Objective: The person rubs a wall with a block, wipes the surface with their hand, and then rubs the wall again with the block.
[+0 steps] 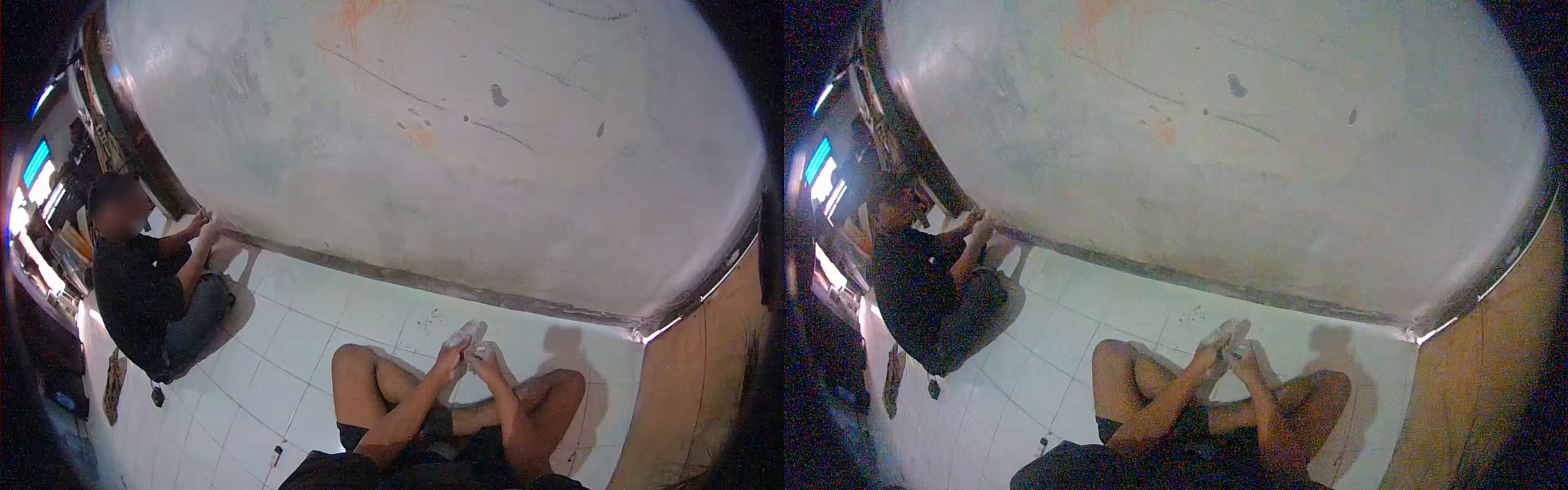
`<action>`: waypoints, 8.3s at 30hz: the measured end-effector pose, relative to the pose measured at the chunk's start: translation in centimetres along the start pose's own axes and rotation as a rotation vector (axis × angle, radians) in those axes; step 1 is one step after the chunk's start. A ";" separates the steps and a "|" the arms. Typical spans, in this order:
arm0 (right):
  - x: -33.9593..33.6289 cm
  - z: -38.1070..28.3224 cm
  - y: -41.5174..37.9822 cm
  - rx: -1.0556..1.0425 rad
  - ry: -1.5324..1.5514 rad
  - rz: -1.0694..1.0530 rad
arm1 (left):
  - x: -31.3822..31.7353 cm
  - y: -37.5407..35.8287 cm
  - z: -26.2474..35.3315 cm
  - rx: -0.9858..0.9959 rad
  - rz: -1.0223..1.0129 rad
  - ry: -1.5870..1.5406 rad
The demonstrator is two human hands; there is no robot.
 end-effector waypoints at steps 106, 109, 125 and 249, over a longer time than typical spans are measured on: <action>-0.9 -3.3 0.7 0.150 0.382 0.033 | 18.6 6.1 46.6 1.707 0.452 1.740; -0.6 -2.3 1.7 0.130 0.375 0.020 | 20.2 5.4 48.5 1.665 0.472 1.667; -0.5 -1.2 2.0 0.012 0.332 -0.023 | 18.9 7.1 46.1 1.761 0.538 1.465; -0.1 5.9 2.3 -0.225 -0.052 -0.031 | -9.9 1.6 -2.5 -0.031 0.068 0.561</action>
Point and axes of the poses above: each hand's wrist, its own y-axis towards the middle knuckle, its own x-axis out of the palm, z = x × y, the point moved 1 cm from there along y, towards the middle knuckle, and after that the axes turned 11 degrees about -z, right-handed, at the moved point
